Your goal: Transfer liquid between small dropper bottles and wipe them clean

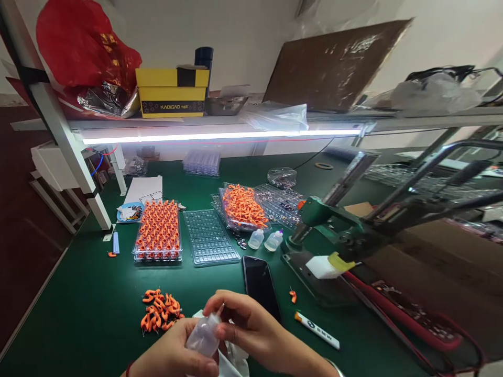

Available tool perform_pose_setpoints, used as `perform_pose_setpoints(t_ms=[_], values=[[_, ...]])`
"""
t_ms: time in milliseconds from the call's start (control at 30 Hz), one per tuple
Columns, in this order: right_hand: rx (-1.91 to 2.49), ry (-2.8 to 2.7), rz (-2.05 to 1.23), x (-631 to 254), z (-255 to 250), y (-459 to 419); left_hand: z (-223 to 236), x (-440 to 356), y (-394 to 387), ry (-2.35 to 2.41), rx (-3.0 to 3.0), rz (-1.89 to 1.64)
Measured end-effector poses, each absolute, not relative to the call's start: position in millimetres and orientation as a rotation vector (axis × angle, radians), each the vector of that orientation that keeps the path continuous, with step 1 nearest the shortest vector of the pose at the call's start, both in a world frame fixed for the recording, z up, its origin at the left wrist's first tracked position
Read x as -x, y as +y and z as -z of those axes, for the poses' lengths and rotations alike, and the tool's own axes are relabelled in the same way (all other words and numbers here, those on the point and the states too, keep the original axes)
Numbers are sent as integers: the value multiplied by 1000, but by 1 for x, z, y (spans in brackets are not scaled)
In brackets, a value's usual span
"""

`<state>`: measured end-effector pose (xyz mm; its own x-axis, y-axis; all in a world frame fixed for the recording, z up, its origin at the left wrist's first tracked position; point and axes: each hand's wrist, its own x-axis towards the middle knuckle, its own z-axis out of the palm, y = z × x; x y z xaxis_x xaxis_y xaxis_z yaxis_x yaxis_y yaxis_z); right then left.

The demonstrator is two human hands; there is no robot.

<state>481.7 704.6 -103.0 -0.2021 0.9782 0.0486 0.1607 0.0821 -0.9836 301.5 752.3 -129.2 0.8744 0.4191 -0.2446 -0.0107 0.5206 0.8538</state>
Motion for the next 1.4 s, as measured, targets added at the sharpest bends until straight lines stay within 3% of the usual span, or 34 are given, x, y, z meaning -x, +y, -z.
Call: perform_pose_setpoints(t_ms=[267, 500, 800, 1000, 1400], values=[[1315, -1488, -951, -468, 115, 710, 144, -308, 751, 1000, -1826, -794], [1136, -1848, -802, -476, 109, 714, 126, -298, 759, 421, -942, -35], [1171, -1851, -669, -469, 123, 719, 126, -305, 745, 648, -1378, -299], [1263, -1761, -709, -471, 130, 729, 138, -312, 747, 953, -1926, -480], [1263, -1651, -1089, -480, 99, 743, 131, -306, 770, 824, -1570, -670]])
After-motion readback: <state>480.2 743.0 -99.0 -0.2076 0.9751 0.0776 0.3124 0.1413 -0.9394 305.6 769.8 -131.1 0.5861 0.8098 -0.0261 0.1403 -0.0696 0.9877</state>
